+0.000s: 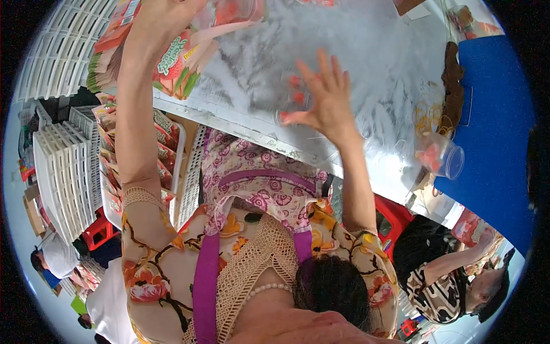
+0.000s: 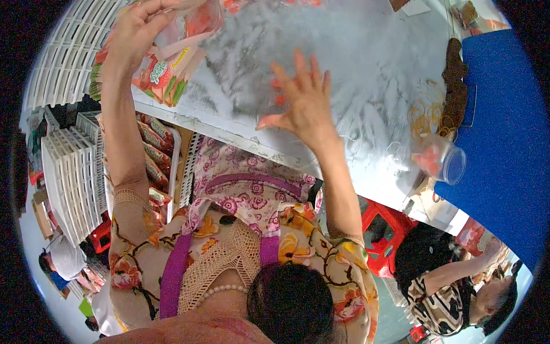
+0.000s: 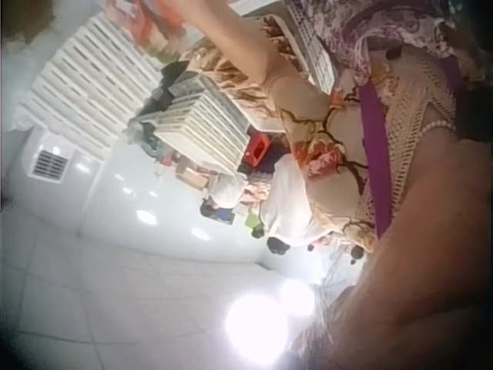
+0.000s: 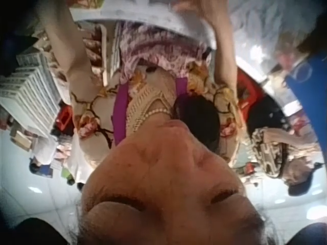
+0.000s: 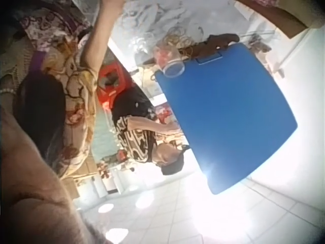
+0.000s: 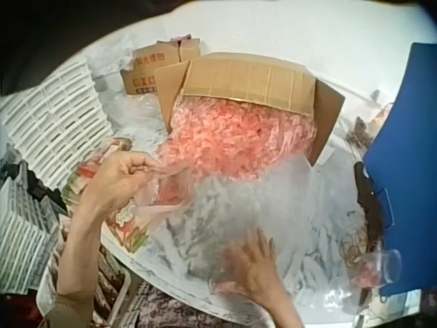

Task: Packaging small pink candies into plastic pouches at a factory workbench.

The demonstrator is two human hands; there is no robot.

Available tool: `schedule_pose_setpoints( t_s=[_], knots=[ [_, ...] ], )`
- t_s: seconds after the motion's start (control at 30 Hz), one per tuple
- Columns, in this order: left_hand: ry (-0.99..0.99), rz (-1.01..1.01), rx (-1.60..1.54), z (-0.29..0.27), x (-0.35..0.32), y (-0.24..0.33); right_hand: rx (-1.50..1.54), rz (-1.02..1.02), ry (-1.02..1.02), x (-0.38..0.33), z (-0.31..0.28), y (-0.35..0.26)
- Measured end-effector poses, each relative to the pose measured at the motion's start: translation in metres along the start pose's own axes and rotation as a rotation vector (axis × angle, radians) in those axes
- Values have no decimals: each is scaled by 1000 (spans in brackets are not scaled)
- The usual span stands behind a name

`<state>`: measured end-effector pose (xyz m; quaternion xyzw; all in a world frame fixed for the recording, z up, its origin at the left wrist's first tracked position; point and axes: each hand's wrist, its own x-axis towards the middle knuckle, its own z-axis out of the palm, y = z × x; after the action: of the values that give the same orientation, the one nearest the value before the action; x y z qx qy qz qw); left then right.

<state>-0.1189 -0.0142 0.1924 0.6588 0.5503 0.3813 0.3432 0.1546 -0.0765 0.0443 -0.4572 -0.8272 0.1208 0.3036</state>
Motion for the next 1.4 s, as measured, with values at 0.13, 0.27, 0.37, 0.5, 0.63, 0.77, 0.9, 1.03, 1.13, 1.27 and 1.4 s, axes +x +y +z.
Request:
schedule_pose_setpoints(
  t_s=[0.13,0.27,0.37,0.5,0.63,0.77,0.9,1.03,1.13,1.27,1.4],
  knots=[
    [-100,-114,-47,-5,-6,-21,-100,7,-78,-2,34,-5],
    [-172,-111,-191,3,-10,-43,-19,-80,-87,0,55,-5],
    [-185,-134,-163,26,-16,-38,12,-82,-64,-4,65,-1],
    [-136,20,-186,53,-25,-30,150,1,203,1,64,17],
    [-226,10,-112,66,-28,-22,904,640,649,30,8,15],
    [-219,-44,45,81,-25,-9,1106,571,754,78,-50,-40],
    [-146,2,10,94,-20,-13,993,294,617,80,-46,-52],
    [-151,-81,-23,94,-18,-2,1122,109,615,77,-42,-44],
    [-123,-79,-32,96,-19,-2,1189,108,547,75,-46,-40],
    [-231,-88,-24,86,-15,-14,1034,290,582,65,-58,-29],
    [-96,68,-251,66,-27,-5,350,433,288,8,-49,5]
  ],
)
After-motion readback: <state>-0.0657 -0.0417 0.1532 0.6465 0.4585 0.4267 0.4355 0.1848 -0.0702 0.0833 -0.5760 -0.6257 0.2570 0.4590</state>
